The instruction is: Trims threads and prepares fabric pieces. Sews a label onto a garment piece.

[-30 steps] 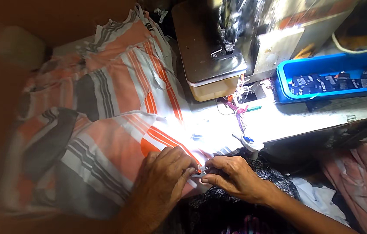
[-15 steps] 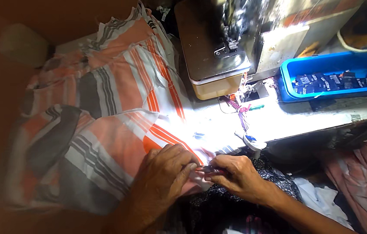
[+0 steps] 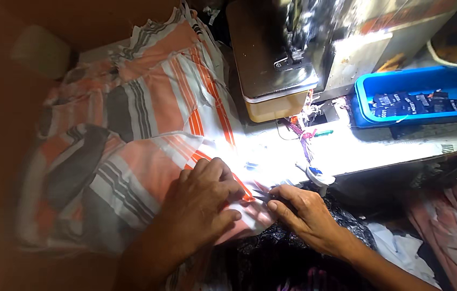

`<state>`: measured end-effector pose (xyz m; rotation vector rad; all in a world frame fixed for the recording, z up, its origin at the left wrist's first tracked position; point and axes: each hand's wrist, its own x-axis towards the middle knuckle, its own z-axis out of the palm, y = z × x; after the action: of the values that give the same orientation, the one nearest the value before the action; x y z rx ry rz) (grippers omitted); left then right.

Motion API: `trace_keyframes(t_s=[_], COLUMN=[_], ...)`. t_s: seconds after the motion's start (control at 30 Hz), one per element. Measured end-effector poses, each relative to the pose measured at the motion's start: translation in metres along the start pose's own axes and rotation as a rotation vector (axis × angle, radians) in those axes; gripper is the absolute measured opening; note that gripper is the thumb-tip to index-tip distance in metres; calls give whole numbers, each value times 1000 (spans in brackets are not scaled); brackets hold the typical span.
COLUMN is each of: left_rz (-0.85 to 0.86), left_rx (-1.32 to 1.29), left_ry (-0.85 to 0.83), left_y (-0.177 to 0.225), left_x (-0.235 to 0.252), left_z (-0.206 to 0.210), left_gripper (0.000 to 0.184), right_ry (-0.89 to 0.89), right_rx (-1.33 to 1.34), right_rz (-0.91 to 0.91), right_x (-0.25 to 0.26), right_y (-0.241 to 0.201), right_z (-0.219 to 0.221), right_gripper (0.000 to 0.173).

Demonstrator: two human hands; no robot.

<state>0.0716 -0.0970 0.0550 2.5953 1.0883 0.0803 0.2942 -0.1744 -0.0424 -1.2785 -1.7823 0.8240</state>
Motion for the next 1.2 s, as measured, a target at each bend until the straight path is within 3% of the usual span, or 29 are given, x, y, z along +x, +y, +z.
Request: trace_keyframes(t_s=[0.1,0.2,0.4,0.87,1.2], left_rz=[-14,-5,-16,10,-9], left_rx=[46,63,-212,-366,-330], left_ry=[14,34,-91,-260,-167], left_y=[9,7,-7,-17,-17], left_x=[4,10,20,30,24], left_z=[15,25,8,-2,-6], left_gripper=[12,13,16,17,18], right_ry=[-29,-21,-46,-39,-43], right_rx=[35,39,-46,13,3], right_rz=[13,9,-22,-2,-1], right_x=[-1,-4,-4,1,1], right_y=[1,-1,-3,-9,-7], right_z=[0,1,2,8,7], right_gripper=[43,43,44,40,41])
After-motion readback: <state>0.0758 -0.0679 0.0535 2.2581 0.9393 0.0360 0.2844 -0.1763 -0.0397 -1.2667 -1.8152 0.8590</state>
